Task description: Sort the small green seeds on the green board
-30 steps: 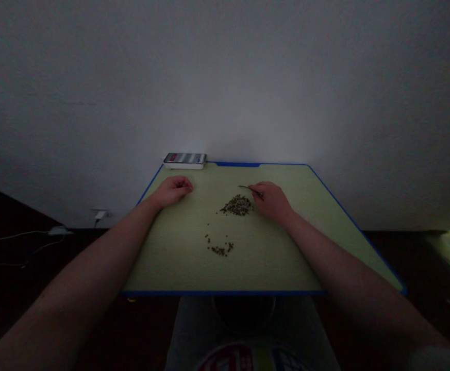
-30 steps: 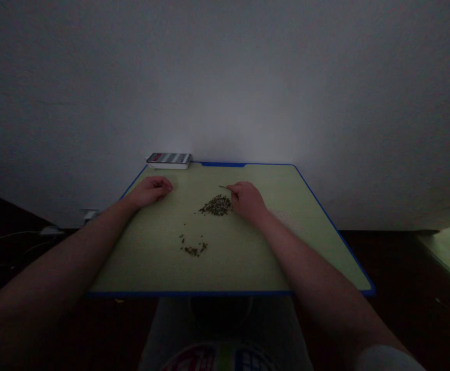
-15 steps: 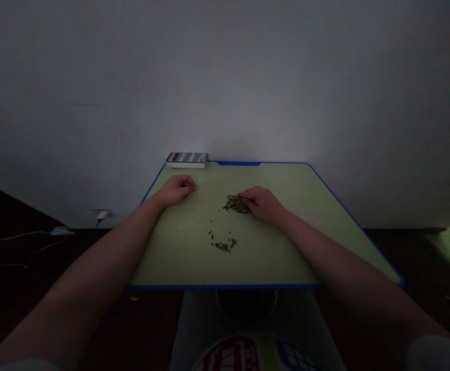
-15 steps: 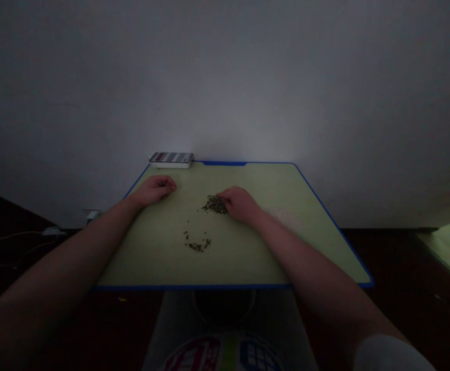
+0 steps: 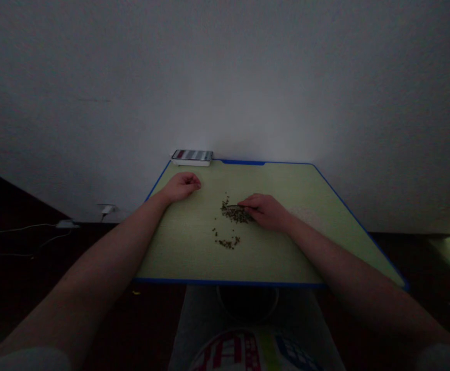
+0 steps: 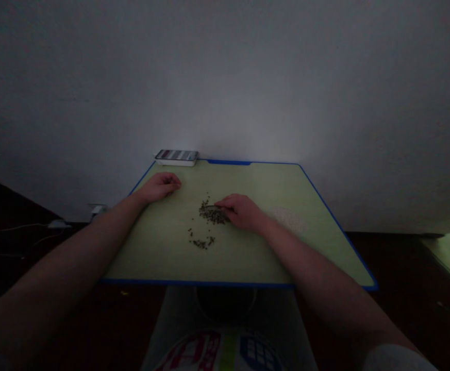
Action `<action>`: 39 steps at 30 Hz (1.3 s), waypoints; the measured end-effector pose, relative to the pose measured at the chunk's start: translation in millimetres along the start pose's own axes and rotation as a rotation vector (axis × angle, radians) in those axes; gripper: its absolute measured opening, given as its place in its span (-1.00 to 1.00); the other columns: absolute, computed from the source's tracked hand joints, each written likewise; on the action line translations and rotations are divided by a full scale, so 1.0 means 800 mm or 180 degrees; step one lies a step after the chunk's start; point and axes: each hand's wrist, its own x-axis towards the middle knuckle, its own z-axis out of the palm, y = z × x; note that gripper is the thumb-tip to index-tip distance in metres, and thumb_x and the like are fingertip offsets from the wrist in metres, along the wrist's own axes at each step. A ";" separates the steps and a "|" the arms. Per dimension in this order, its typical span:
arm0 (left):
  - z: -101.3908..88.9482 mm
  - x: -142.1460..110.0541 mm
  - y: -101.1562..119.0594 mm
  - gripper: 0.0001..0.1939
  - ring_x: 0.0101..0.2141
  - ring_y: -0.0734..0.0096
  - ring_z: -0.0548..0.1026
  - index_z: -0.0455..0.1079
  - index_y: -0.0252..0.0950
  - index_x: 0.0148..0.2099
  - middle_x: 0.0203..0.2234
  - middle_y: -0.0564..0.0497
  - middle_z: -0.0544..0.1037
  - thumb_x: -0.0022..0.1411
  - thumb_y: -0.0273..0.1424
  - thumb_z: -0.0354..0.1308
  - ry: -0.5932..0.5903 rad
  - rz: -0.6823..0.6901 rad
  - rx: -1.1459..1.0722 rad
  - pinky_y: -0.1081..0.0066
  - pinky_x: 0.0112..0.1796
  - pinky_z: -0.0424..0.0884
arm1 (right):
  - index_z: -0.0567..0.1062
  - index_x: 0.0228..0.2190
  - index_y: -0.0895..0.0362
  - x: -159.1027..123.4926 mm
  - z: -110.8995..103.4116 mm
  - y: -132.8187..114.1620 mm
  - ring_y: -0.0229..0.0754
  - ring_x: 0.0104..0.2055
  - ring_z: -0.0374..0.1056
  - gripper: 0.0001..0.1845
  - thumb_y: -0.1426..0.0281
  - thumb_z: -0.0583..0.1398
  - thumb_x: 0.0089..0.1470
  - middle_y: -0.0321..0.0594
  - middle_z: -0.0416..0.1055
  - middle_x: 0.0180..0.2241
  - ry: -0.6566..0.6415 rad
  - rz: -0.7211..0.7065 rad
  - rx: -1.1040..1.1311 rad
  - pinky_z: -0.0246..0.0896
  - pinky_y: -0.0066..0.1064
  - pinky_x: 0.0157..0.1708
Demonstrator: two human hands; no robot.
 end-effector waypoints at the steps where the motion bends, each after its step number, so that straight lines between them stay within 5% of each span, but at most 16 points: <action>1: 0.000 0.000 0.000 -0.83 -0.63 0.56 0.23 0.42 -0.32 -0.40 -0.70 0.16 0.31 -0.03 -0.31 0.21 0.0005 0.0007 0.0010 0.49 -0.55 0.13 | 0.63 -0.06 0.05 0.000 -0.002 0.000 -0.12 -0.13 0.51 -0.64 0.49 0.15 0.18 -0.15 0.63 -0.18 0.0027 -0.0002 0.0044 0.36 -0.28 -0.11; 8: 0.002 0.001 0.000 -0.83 -0.62 0.56 0.22 0.43 -0.32 -0.39 -0.69 0.17 0.30 -0.04 -0.33 0.22 0.0020 -0.0046 0.0003 0.48 -0.54 0.12 | 0.64 -0.15 0.12 -0.014 -0.021 -0.027 -0.19 -0.36 0.49 -0.70 0.41 0.18 0.11 -0.17 0.63 -0.31 0.0387 0.0243 0.0690 0.32 -0.39 -0.34; 13: 0.002 0.001 0.001 -0.83 -0.61 0.57 0.23 0.42 -0.32 -0.39 -0.69 0.16 0.31 -0.06 -0.34 0.22 -0.0039 -0.0046 -0.0094 0.49 -0.54 0.13 | 0.63 -0.18 0.12 -0.034 -0.006 -0.089 -0.25 -0.43 0.43 -0.71 0.44 0.17 0.08 -0.23 0.58 -0.42 -0.0190 -0.0638 0.0760 0.26 -0.44 -0.35; 17: 0.002 0.002 0.000 -0.83 -0.62 0.58 0.23 0.41 -0.32 -0.41 -0.69 0.16 0.30 -0.07 -0.33 0.23 -0.0029 -0.0052 -0.0150 0.50 -0.54 0.12 | 0.63 -0.23 0.14 -0.037 0.009 -0.111 -0.22 -0.40 0.44 -0.72 0.50 0.14 0.08 -0.21 0.57 -0.43 -0.0537 -0.0610 0.0651 0.23 -0.43 -0.36; 28: 0.002 0.003 -0.002 -0.82 -0.63 0.57 0.23 0.43 -0.33 -0.39 -0.69 0.15 0.30 -0.05 -0.33 0.25 -0.0021 -0.0100 -0.0072 0.48 -0.55 0.12 | 0.63 -0.28 0.10 -0.018 -0.001 -0.045 -0.28 -0.48 0.36 -0.77 0.44 0.18 0.04 -0.30 0.55 -0.46 0.0152 0.0376 0.0749 0.16 -0.47 -0.44; 33: 0.002 0.003 -0.002 -0.83 -0.63 0.58 0.22 0.42 -0.33 -0.39 -0.68 0.16 0.30 -0.03 -0.34 0.24 -0.0019 -0.0078 -0.0016 0.49 -0.55 0.10 | 0.65 -0.24 0.11 -0.014 -0.003 -0.026 -0.22 -0.41 0.42 -0.71 0.47 0.17 0.02 -0.22 0.59 -0.38 0.0296 0.0365 0.0330 0.20 -0.43 -0.39; 39: 0.002 0.000 0.004 -0.86 -0.64 0.58 0.21 0.40 -0.33 -0.40 -0.69 0.17 0.29 -0.04 -0.36 0.22 -0.0051 -0.0101 -0.0055 0.49 -0.55 0.11 | 0.65 -0.18 0.09 -0.018 -0.001 -0.039 -0.23 -0.42 0.42 -0.68 0.45 0.19 0.02 -0.24 0.60 -0.38 0.0080 0.0083 0.0352 0.22 -0.44 -0.36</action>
